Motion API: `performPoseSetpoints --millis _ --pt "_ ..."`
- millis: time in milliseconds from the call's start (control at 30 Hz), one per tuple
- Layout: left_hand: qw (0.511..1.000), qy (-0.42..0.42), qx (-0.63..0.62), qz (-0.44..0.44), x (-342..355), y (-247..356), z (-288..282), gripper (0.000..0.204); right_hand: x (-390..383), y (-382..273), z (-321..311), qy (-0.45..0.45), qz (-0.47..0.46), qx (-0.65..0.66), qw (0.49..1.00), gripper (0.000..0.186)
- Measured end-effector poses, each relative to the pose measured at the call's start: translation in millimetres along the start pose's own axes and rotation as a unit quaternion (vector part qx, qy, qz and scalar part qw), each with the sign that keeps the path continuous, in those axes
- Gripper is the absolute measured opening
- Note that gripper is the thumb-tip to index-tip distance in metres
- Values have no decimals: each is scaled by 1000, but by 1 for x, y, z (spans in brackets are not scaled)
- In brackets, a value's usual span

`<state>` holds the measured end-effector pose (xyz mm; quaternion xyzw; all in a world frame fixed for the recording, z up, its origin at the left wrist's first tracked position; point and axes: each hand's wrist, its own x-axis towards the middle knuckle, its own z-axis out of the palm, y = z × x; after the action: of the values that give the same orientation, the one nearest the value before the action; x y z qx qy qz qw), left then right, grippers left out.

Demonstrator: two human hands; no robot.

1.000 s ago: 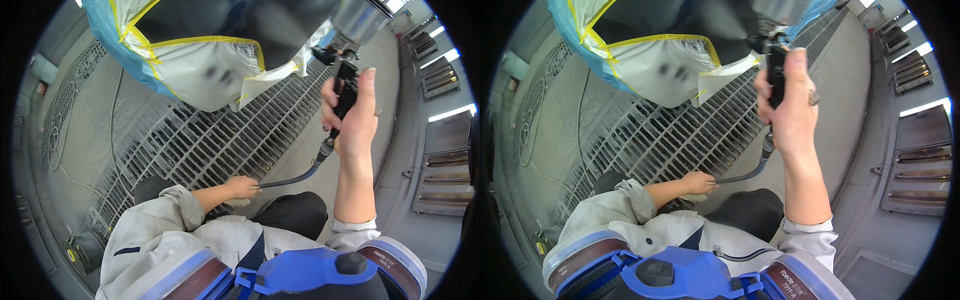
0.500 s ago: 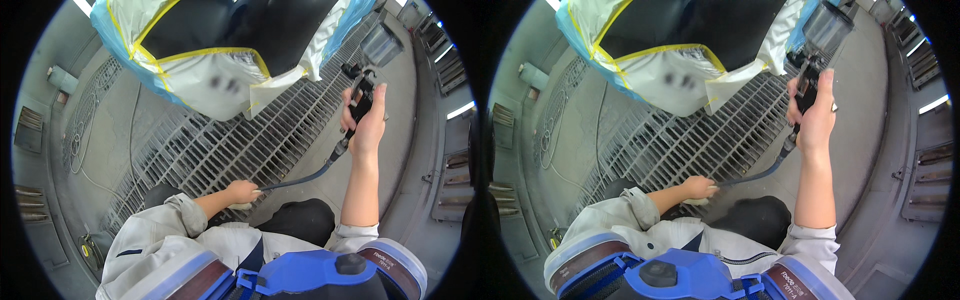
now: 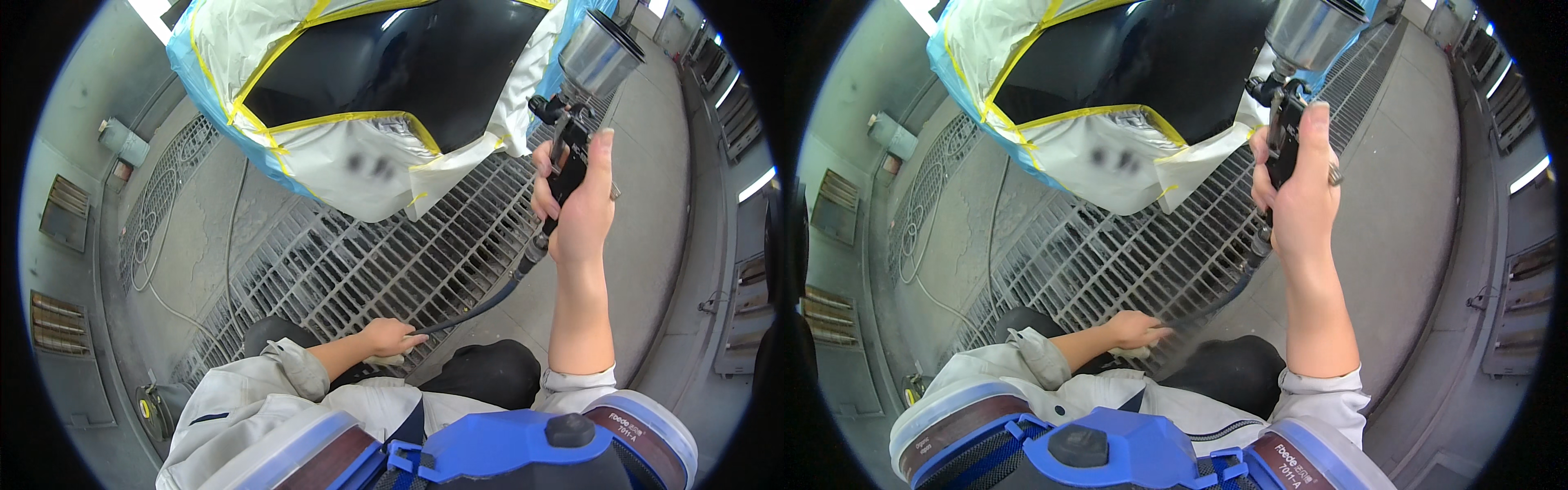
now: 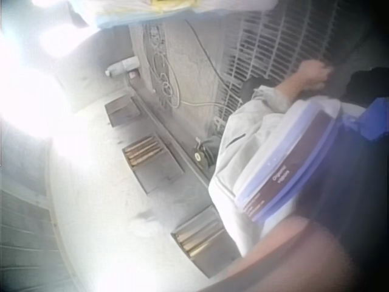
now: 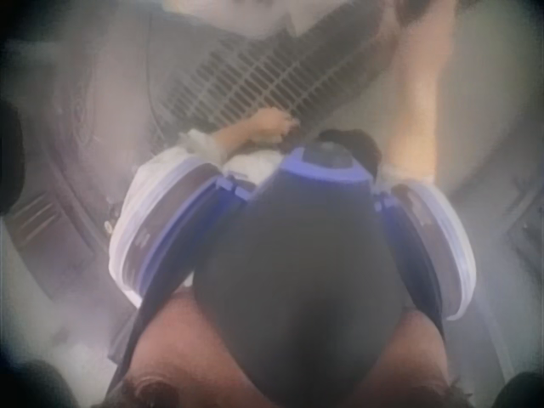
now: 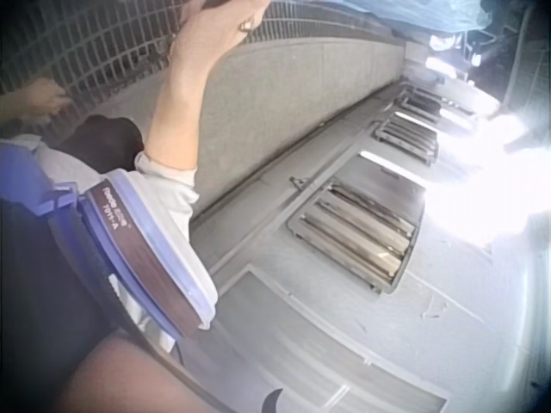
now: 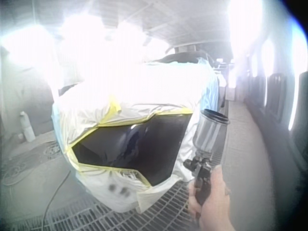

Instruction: The person prepares a paint gun with black paint, walks to a car in a paint booth, wipes the car's hood with a cloth, and applies a coat of black paint. The person then applies yellow masking tape to the edges of the hood.

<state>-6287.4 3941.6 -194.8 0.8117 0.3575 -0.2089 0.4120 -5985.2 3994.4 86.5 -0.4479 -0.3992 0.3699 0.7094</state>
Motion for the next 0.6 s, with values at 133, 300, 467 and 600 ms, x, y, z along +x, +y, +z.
performPoseSetpoints --millis 133,300,467,600 --pt "999 18 40 13 -2 10 -7 63 9 -7 3 -113 76 60 989 62" --pt "997 43 50 36 -4 35 -16 57 38 -12 -15 -125 69 29 989 67" --pt "994 100 26 43 -3 55 -34 53 67 -25 -48 -22 7 -30 999 63" --pt "989 137 -37 38 -1 66 -52 52 83 -34 -52 10 -28 -32 999 60"
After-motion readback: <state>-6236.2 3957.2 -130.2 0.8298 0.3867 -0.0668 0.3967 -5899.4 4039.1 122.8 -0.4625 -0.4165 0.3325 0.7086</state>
